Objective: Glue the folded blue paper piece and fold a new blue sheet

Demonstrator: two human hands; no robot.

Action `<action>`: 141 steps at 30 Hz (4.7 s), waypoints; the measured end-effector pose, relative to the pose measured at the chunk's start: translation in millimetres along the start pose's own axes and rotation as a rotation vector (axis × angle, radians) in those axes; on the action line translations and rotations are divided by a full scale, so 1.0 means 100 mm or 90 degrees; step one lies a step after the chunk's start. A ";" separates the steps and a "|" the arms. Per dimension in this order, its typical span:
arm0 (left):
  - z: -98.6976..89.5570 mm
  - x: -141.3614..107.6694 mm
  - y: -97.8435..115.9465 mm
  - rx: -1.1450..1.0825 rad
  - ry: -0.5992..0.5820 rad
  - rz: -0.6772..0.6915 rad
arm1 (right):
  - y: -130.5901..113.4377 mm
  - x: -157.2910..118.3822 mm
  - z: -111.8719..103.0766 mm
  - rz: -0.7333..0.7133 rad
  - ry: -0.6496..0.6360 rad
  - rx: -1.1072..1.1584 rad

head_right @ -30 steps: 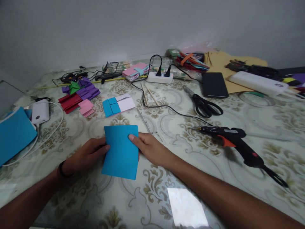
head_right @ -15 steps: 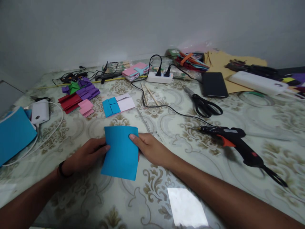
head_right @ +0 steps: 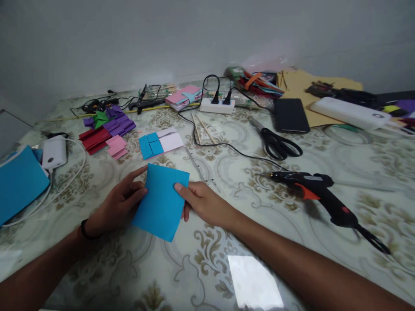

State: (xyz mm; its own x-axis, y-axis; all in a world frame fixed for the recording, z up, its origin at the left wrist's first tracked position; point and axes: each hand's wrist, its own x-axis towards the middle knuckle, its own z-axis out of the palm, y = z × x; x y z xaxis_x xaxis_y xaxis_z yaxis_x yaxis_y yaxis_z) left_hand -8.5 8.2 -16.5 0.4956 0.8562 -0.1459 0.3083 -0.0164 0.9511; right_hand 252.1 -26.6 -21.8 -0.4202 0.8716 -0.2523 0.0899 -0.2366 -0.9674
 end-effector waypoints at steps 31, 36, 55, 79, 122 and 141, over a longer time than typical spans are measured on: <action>0.00 -0.01 0.05 0.113 -0.018 0.027 | 0.03 -0.01 0.00 -0.004 0.004 -0.008; 0.00 -0.01 0.05 0.096 -0.029 0.018 | 0.02 -0.02 0.00 -0.014 0.005 0.005; 0.01 -0.01 0.07 0.112 -0.025 0.026 | 0.04 0.01 -0.01 -0.024 -0.004 -0.034; -0.02 0.02 0.10 0.175 -0.078 0.009 | 0.05 0.00 -0.02 -0.014 -0.006 -0.009; -0.01 0.02 0.14 0.201 -0.098 0.038 | 0.03 -0.01 -0.02 -0.042 -0.023 -0.030; -0.02 0.02 0.13 0.222 -0.101 0.034 | -0.01 -0.04 0.00 -0.066 -0.015 -0.176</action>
State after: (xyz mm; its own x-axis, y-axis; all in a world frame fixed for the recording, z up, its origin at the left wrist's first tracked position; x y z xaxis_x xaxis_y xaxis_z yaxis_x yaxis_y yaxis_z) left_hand -5.2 10.6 -3.7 0.6290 0.7597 -0.1651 0.5230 -0.2564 0.8128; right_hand 253.7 -29.7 -19.6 -0.4612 0.8737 -0.1546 0.2862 -0.0184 -0.9580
